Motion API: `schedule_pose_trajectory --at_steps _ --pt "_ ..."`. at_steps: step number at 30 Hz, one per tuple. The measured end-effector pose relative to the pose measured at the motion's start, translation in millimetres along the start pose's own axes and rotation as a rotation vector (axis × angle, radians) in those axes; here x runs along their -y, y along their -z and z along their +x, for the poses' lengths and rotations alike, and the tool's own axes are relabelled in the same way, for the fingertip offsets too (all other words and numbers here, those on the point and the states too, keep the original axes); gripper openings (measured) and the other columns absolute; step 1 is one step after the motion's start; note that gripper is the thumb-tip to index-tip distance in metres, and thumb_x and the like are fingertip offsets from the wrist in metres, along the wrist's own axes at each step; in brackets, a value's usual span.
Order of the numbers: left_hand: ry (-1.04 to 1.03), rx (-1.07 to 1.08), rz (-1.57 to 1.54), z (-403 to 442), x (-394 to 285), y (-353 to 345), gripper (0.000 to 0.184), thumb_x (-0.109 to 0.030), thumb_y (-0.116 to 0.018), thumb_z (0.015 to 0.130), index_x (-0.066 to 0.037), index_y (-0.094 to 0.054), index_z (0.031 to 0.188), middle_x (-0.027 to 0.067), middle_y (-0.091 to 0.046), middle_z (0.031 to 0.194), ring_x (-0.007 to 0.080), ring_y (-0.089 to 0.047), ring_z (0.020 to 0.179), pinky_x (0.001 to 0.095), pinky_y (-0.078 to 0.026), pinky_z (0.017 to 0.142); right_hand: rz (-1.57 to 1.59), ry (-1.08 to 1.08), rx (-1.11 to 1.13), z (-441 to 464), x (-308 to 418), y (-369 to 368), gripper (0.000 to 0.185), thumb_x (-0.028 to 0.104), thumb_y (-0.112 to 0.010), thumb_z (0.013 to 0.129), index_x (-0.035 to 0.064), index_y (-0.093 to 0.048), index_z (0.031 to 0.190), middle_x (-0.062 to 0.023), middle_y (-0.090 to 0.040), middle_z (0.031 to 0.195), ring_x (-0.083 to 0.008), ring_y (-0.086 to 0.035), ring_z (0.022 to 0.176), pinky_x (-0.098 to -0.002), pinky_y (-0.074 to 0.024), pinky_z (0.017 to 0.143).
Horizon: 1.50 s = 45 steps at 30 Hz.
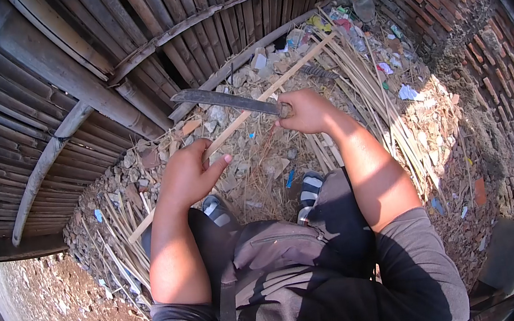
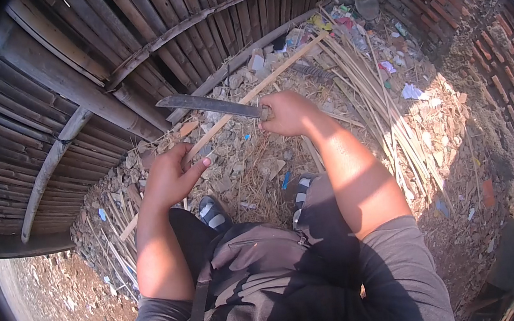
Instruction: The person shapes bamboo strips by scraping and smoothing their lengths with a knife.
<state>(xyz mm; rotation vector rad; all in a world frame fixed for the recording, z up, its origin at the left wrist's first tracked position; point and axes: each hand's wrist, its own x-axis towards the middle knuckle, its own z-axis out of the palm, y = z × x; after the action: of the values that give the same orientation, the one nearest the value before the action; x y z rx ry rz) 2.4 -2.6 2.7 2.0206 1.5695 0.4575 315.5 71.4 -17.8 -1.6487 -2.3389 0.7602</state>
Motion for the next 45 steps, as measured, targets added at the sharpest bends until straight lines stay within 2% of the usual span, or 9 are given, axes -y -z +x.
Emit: schedule_pose_trajectory --at_steps 15,27,45 --pt "0.013 0.015 0.026 0.8 1.7 -1.2 0.05 -0.043 -0.081 0.09 0.0 -0.071 0.113 0.0122 -0.061 0.066 0.0275 -0.064 0.063 0.0419 -0.049 0.062 -0.009 -0.009 0.025 -0.6 3.4 3.2 0.04 0.033 -0.082 0.083 0.0059 -0.071 0.111 -0.0222 -0.073 0.098 -0.0428 -0.07 0.098 -0.0503 -0.0545 0.085" --pt "0.011 0.022 0.025 0.7 1.1 -0.2 0.052 -0.044 -0.081 0.09 0.0 -0.071 0.116 0.0134 -0.064 0.07 0.0294 -0.067 0.066 0.042 -0.051 0.064 -0.025 -0.015 0.037 0.4 1.3 1.1 0.041 0.032 -0.082 0.083 0.0058 -0.071 0.112 -0.0223 -0.074 0.101 -0.0427 -0.07 0.1 -0.05 -0.0549 0.087" --pt "0.002 0.04 0.046 1.2 4.1 -2.2 0.053 -0.044 -0.08 0.09 0.0 -0.07 0.119 0.012 -0.065 0.069 0.0274 -0.068 0.066 0.041 -0.051 0.063 -0.005 -0.035 0.07 1.6 3.2 -0.2 0.043 0.034 -0.083 0.084 0.0051 -0.071 0.114 -0.0209 -0.074 0.098 -0.0411 -0.071 0.099 -0.0487 -0.055 0.086"
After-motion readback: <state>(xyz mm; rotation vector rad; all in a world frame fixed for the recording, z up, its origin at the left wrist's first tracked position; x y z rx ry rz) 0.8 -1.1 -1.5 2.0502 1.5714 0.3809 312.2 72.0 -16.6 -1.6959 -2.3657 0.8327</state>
